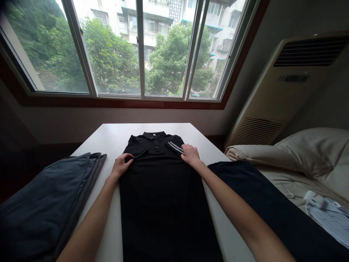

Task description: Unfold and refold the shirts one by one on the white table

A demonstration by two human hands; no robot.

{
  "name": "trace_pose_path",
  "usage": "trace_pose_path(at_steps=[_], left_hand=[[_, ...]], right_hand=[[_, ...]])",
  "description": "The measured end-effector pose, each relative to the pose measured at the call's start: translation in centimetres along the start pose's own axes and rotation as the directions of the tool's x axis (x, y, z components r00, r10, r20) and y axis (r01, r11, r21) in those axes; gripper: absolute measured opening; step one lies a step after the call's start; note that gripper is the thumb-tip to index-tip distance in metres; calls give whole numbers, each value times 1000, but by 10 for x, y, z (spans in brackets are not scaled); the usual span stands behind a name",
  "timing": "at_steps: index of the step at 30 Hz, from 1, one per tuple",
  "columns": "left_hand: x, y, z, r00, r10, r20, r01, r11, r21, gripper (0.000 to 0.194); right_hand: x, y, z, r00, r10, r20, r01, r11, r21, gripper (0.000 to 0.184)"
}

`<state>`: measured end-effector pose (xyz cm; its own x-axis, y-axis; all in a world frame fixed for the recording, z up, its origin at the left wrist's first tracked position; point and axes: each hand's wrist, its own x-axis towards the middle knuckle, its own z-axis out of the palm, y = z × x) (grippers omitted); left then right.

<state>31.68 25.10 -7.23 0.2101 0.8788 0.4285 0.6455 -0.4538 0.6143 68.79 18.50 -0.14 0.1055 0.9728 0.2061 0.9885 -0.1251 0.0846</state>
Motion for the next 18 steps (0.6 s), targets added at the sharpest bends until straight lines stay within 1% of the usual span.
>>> trace_pose_path(at_steps=[1, 2, 3, 5, 8, 11, 13, 15, 18], left_hand=[[0, 0, 0, 1000, 1, -1, -1, 1000, -2, 11], [0, 0, 0, 1000, 0, -3, 0, 1000, -5, 12], [0, 0, -1, 1000, -2, -5, 2, 1000, -8, 12], [-1, 1, -1, 1000, -5, -9, 5, 1000, -11, 13], [-1, 2, -1, 1000, -5, -20, 5, 1000, -2, 13], [-1, 3, -1, 1000, -11, -27, 12, 1000, 11, 11], [0, 3, -1, 999, -20, -33, 20, 1000, 9, 8], [0, 3, 0, 999, -29, -42, 29, 1000, 6, 7], [2, 4, 0, 998, -37, -49, 37, 999, 11, 9]], right_hand=[[2, -9, 0, 999, -45, 23, 45, 999, 9, 33], [4, -17, 2, 997, -59, 53, 58, 998, 16, 38], [6, -23, 4, 995, -53, 81, 51, 998, 19, 40], [11, -33, 10, 994, -14, 111, 12, 1000, 24, 39], [22, -34, 16, 993, 36, 116, -42, 998, 44, 38], [35, -17, 16, 988, 106, 113, -116, 990, 85, 45], [41, 4, 14, 972, 206, 109, -218, 970, 109, 48], [43, 29, 13, 931, 348, 110, -360, 925, 122, 48], [40, 64, 19, 830, 547, 109, -557, 821, 127, 50]])
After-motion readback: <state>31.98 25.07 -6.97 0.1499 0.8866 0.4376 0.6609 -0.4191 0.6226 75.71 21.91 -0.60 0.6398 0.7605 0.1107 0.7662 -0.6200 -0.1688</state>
